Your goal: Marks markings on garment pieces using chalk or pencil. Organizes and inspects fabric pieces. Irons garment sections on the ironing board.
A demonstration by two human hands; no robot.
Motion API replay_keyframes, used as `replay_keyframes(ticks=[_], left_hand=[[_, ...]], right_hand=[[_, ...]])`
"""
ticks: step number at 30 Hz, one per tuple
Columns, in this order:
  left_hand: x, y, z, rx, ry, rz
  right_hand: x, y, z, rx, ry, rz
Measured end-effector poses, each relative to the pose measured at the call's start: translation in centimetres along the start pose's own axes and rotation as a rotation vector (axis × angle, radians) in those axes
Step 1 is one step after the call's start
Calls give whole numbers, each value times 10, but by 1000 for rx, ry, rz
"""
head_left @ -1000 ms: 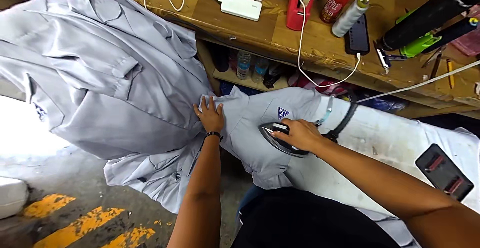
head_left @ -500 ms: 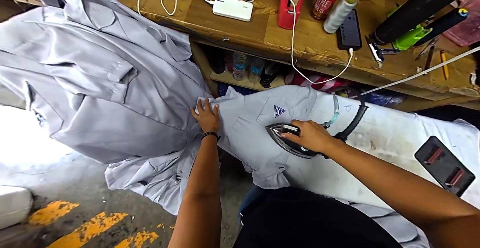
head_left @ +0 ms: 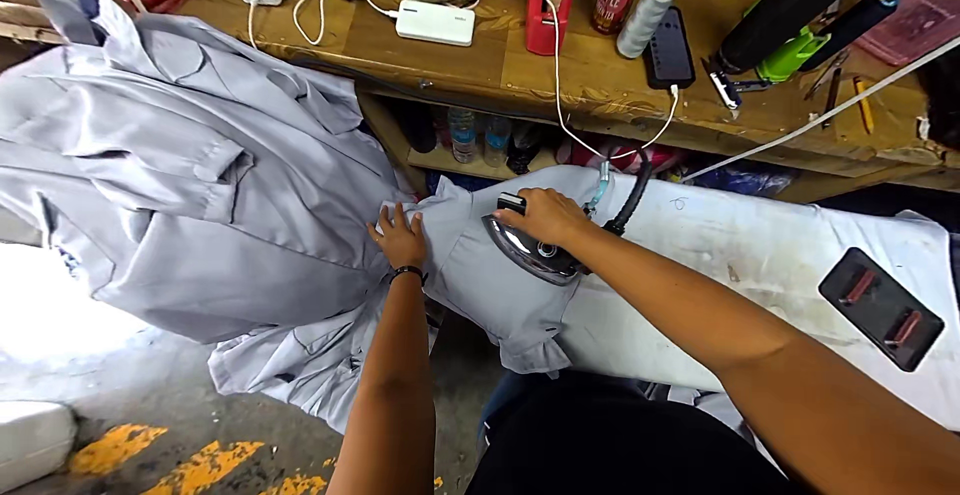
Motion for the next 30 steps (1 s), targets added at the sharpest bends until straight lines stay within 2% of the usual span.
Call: replay_keyframes(ticks=[4,7,9,11,15,20,23,25,30], left_hand=[[1,3,0,35,15,-24],[-1,-3,-6,96,-5,-103],[-7,-12,-11,63,9,-66],[-16,-25,-9,22,21,49],[-23,-37,3,22,69,143],[-2,-28,7,16,106,141],[6,-22,6,44,60,140],[7,-18,3,70,2,112],[6,-12,-4,164,-177,16]], right_hand=[[-52,-15,-10,-55,24,64],[-85,-31,-15,-60,23,102],[-96,-39,-20,-46,-1,135],[-96,-49,-23,-27,-37,150],[-66,-64,-11,-89,-121,11],[5,-42,33,8,-146,-172],[48,-22,35,8,-135,-244],[71,-6,32,100,-172,-267],[92,25,20,85,-140,-255]])
Point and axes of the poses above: each hand's wrist, its own y-axis towards the middle knuckle, its own z-axis out of the palm, x = y × z, the point moved 7 cm from there along y, towards the middle knuckle, and after that the axes turned 2 degrees about -x, right-handed, at the moved point
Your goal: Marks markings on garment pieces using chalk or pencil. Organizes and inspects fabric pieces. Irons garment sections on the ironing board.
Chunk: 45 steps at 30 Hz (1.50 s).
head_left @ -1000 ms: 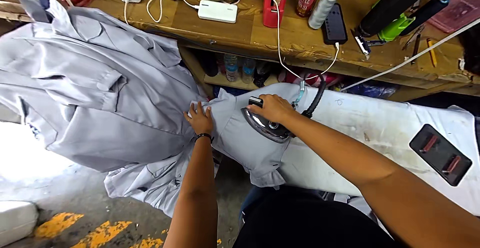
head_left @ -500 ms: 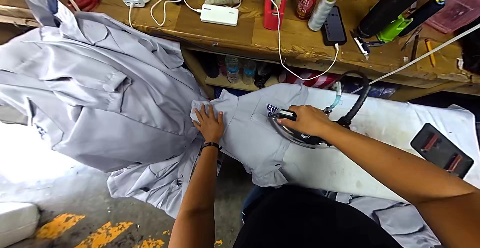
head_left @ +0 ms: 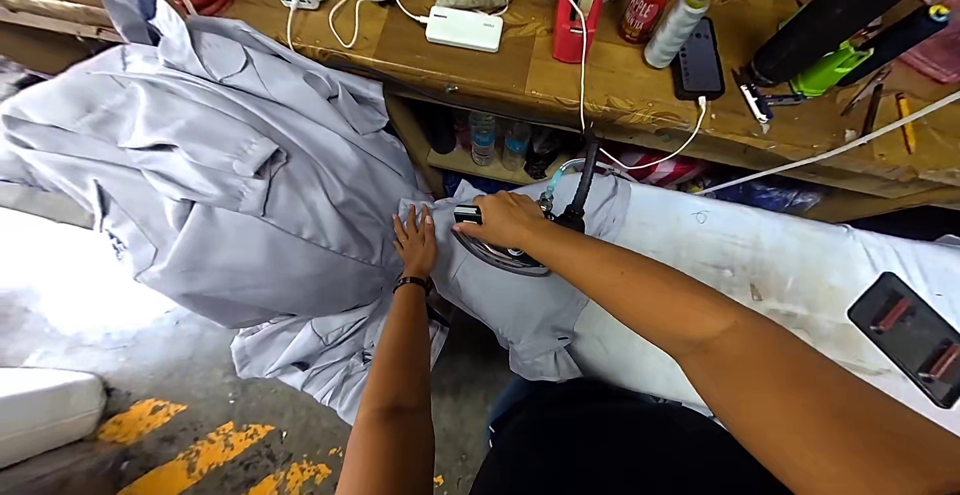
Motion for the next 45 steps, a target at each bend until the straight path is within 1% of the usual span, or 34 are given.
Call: replay_keyframes(ticks=[2,5,6,8,12,14,16,19,21,24,28,30,32,33,34,36,38,41,43,45], left_hand=[[-1,-1,-3,45,-68,-39],[-2,-7,-8,79,-127,-67],[-1,-7,-8,84,-135,-68],[0,-3,-6,94,-158,-69],[1,1,-4,105,-141,-79],[-1,1,-4,121,-121,-95],[-2,1,-5,118,-94,-113],[-2,1,-5,92,-57,-108],[-2,1,-4,86,-49,-104],[-5,-3,-4,79,-41,-106],[-13,-7,-6,58,7,-55],[-19,-20,-5,-4,69,14],[-34,-42,2,-133,112,150],[-46,-56,9,-166,112,227],[-61,-74,19,-154,102,290],[-91,-115,50,-73,80,384],[-115,-161,88,34,109,421],[-137,-214,136,84,165,434],[-144,-232,160,70,207,412],[-146,-242,174,89,265,356]], right_hand=[[3,-8,5,38,-13,-66],[9,-34,32,32,-121,-261],[11,-40,38,41,-154,-292],[15,-40,38,52,-180,-275],[13,-13,14,17,-83,-121],[6,-5,5,5,-57,-85],[-4,-10,2,29,-44,-73],[-27,-41,10,17,-54,-75],[-48,-66,17,-41,-55,-52],[-89,-86,15,-32,15,85],[-137,-104,4,-126,74,233],[-156,-117,1,-156,80,267],[-175,-128,0,-155,101,301],[-185,-133,-1,-149,124,322],[-197,-139,0,-143,155,343],[-226,-155,0,-153,212,375],[-264,-179,5,-219,226,399],[-331,-224,14,-284,261,476],[-379,-262,16,-322,306,585],[-427,-301,20,-368,338,716]])
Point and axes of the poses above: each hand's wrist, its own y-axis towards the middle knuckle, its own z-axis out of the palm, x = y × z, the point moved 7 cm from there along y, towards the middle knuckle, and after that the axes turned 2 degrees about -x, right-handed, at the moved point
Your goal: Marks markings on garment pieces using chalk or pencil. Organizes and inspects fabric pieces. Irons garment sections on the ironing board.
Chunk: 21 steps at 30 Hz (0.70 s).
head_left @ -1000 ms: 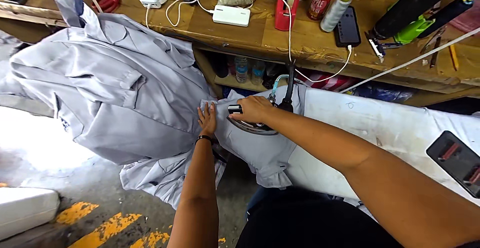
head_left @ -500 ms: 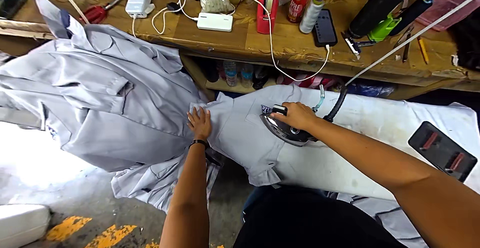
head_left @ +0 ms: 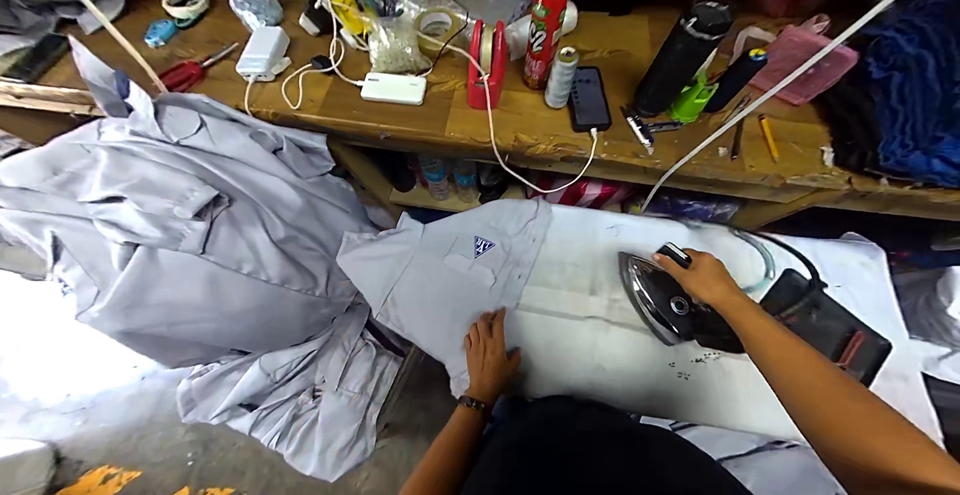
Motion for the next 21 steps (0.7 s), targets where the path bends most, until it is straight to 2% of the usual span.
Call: replay_keyframes(ticks=[3,6,8,9,11,12,13,14,16,18,19,21], left_hand=[[-5,-5,4,88,61,-78],[-4,-8,5,126,129,-105],[-1,-11,3,88,164,-126],[1,-12,0,57,161,-142],[5,-15,-8,25,141,-201],[7,-17,-12,25,132,-231],[9,-19,-16,19,122,-250],[10,-23,-21,0,104,-250],[11,-29,-31,-70,67,-185],[9,-37,-45,-155,34,-86],[10,-41,-53,-192,24,-47],[14,-50,-69,-226,21,-1]], right_hand=[[-69,1,-25,-80,44,131],[-106,0,-41,-119,9,178],[-101,-8,-51,-200,-74,139],[-89,-15,-57,-301,-120,64],[-54,-23,-60,-538,-94,-198],[-33,-24,-53,-542,-51,-290],[-10,-25,-36,-464,0,-352],[16,-24,-11,-311,74,-395],[66,-20,56,104,282,-432],[111,-23,121,478,479,-334],[132,-25,145,608,578,-241],[169,-20,178,740,792,-39]])
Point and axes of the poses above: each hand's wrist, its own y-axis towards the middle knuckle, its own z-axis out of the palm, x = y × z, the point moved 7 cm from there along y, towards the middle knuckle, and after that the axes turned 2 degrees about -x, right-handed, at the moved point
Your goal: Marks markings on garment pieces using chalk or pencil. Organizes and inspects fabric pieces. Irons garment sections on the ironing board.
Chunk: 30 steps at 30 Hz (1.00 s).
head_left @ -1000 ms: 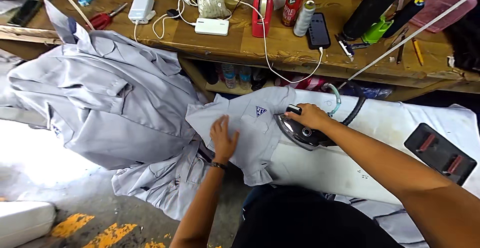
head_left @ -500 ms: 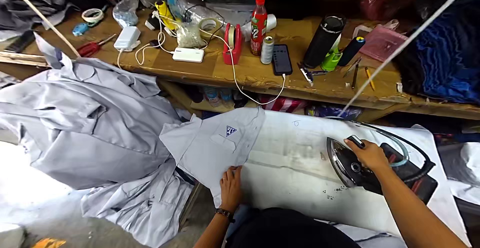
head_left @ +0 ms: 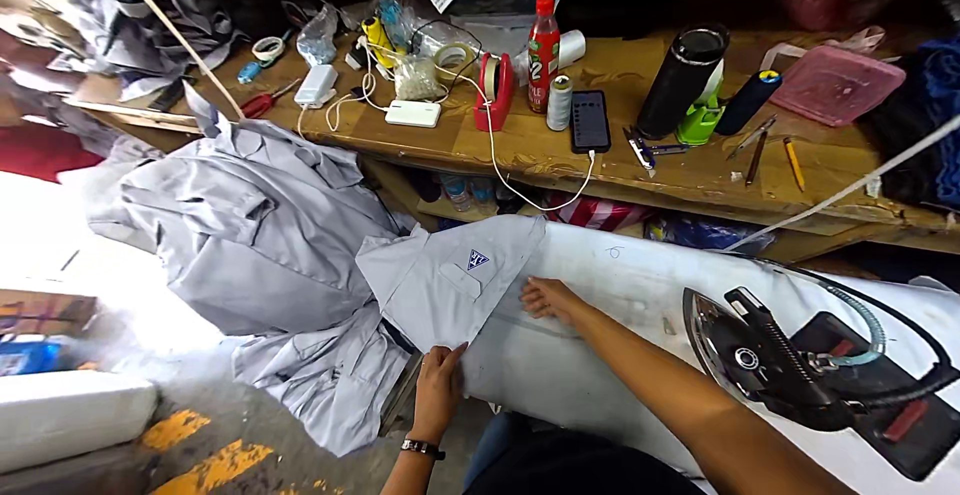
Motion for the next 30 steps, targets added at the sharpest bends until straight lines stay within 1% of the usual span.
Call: replay_keyframes(ticks=[1,3,6,8,10,13,15,17,19,21,23,25,27,28,30], left_hand=[[4,-3,-8,-10,3,18],[14,-10,-26,-32,6,50],[32,-21,-61,-64,12,76],[49,-30,-91,-100,21,79],[67,-37,-121,-153,32,74],[89,-40,-154,-189,42,52],[91,-33,-156,-188,32,58],[81,-21,-144,-177,-29,93],[61,-9,-123,-142,-111,153],[38,-4,-100,-110,-161,204],[28,-6,-77,-93,-178,227],[34,-14,-52,-42,-168,202],[47,-24,-32,21,-166,155],[53,-29,-25,44,-170,131],[60,-38,-20,61,-176,94]], right_hand=[[8,17,9,-19,115,27],[27,48,13,-110,354,18],[57,82,-1,-240,715,-60],[76,84,-13,-309,913,-116],[85,82,-22,-405,1086,-144],[78,76,-31,-390,1270,-175],[67,63,-39,-405,1320,-180],[58,40,-61,-521,1313,-219],[54,8,-99,-678,1213,-321],[59,-24,-144,-818,1023,-439],[69,-51,-169,-930,838,-505],[68,-67,-175,-1080,717,-533],[42,-68,-176,-1209,597,-460],[26,-65,-173,-1227,536,-390],[0,-62,-148,-1156,403,-274]])
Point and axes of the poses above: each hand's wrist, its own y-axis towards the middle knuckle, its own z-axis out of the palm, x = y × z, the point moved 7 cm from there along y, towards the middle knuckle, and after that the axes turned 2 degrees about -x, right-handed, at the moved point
